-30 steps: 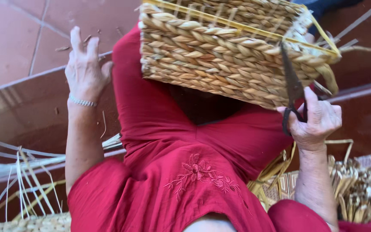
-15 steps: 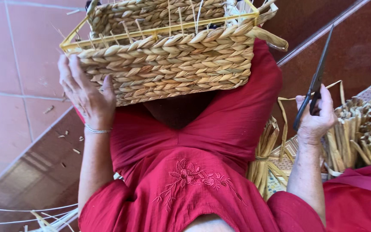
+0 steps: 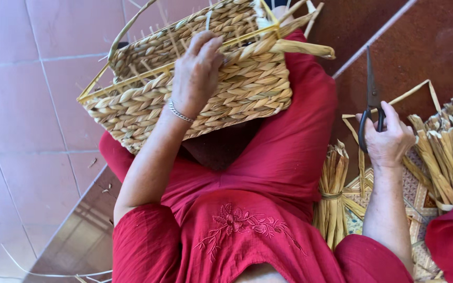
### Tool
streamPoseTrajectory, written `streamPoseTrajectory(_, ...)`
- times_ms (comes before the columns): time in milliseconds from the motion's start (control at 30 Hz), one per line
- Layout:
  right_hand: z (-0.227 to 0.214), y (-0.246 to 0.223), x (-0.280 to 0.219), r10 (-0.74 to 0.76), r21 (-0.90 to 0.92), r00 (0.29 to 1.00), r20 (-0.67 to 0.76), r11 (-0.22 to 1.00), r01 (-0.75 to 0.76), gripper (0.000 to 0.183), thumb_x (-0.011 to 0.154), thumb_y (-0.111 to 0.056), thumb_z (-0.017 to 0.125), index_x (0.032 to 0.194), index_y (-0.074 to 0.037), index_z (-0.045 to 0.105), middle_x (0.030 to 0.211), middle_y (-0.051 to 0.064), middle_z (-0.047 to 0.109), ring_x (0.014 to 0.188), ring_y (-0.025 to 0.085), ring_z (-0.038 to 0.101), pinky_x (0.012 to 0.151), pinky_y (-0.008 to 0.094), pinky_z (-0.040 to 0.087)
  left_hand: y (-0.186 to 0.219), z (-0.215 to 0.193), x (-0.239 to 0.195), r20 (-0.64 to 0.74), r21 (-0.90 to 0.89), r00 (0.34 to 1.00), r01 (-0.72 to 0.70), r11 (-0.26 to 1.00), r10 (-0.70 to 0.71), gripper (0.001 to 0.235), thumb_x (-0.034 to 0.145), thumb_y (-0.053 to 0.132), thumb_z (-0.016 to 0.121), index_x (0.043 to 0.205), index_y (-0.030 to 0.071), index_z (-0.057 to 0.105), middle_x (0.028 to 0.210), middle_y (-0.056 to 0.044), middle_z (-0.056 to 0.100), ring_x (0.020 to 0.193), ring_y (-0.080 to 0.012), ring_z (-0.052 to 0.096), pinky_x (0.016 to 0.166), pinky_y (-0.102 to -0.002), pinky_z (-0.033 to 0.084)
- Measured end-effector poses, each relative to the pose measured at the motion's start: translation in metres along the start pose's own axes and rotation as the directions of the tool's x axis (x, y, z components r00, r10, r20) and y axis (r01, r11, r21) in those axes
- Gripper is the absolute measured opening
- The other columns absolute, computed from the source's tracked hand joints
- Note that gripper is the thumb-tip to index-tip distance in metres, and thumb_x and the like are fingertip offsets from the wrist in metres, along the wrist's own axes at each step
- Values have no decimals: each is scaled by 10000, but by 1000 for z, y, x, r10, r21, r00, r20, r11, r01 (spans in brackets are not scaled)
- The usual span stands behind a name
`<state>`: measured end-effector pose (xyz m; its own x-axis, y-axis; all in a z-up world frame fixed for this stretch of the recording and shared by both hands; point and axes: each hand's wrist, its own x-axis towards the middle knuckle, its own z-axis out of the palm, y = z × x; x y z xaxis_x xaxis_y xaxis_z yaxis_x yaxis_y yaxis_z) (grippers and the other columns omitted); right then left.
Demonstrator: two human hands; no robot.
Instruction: The person weaves a rectangular basket using dried palm leaves, interlacing strands through the vertical frame and trimming excess with scissors. The basket is held on the lap and rotated as needed to continue the weave.
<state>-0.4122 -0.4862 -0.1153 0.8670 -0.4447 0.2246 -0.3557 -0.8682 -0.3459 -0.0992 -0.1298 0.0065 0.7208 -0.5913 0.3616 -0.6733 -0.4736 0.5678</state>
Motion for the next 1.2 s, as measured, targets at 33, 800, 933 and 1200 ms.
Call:
streamPoseTrajectory(33, 1, 7, -4, -7, -30, 1000, -5, 1000, 7, 442, 953, -317, 916, 1232, -27, 735, 732, 45, 685, 668, 228, 678, 717, 382, 506, -5, 3, 3, 21, -1, 1000, 19, 1000, -19, 74, 976, 16, 731, 1015, 15, 669, 1128, -121, 717, 860, -283, 738, 717, -361, 585)
streamPoseTrajectory(800, -9, -70, 84, -187, 151, 978, -96, 968, 200, 122, 1022, -183, 819, 1048, -71, 778, 922, 82, 706, 899, 274, 684, 855, 428, 554, 60, 74, 40, 181, 445, 983, -85, 891, 4, 495, 860, -84, 609, 1350, -139, 564, 1387, -324, 554, 623, -218, 692, 475, -308, 547)
streamPoseTrajectory(933, -10, -120, 148, -304, 379, 916, -263, 840, 388, 160, 1009, -14, 799, 1159, -36, 747, 1132, 105, 714, 1002, 275, 663, 897, 401, 561, 41, 81, 64, 79, 166, 997, -3, 986, -10, 75, 925, 22, 692, 991, -2, 668, 843, -196, 732, 683, -285, 705, 601, -385, 557)
streamPoseTrajectory(1200, 34, -155, 226, -495, 554, 862, 112, 751, 359, 434, 964, -187, 788, 1332, -2, 653, 973, 60, 751, 971, 257, 702, 992, 634, 325, 30, 63, 84, 504, -226, 744, 604, 764, -439, 135, 893, 24, 617, 954, -51, 710, 828, -140, 738, 513, -196, 737, 415, -311, 559)
